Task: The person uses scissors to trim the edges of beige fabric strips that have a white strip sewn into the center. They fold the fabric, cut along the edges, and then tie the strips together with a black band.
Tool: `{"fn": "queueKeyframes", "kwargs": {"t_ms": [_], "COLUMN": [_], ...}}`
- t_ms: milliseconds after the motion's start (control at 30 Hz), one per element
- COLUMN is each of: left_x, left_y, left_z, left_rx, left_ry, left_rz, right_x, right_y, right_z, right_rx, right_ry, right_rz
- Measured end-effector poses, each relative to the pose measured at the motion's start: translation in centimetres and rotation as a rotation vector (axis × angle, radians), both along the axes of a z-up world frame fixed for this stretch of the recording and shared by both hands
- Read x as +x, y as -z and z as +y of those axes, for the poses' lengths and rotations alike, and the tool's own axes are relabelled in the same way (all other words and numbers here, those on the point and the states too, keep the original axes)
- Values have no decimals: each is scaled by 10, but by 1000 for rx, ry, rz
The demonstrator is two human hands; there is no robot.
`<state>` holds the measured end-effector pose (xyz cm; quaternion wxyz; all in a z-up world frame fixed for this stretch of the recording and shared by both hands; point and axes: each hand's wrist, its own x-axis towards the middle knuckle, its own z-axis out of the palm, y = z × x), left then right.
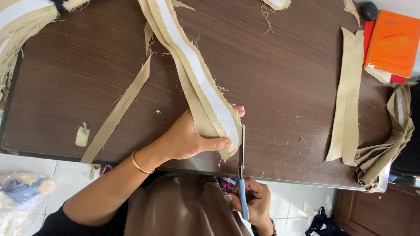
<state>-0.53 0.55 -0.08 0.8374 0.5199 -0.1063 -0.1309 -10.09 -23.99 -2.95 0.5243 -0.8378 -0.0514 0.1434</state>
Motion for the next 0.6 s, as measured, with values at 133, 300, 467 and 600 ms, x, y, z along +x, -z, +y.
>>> {"fn": "queueKeyframes", "kwargs": {"t_ms": [133,300,467,600], "left_x": [0,0,0,0], "left_y": [3,3,6,8], "left_z": [-1,-1,-1,-2], "left_rx": [-5,71,65,57], "left_ry": [-10,-31,-19,-26], "left_rz": [-24,-41,-23,-49], "right_x": [-3,4,3,5], "right_y": [4,4,2,2], "right_z": [-2,1,0,2], "right_rx": [41,419,596,459], "right_ry": [14,-149,-104,-95], "right_rz": [16,-9,140,69]}}
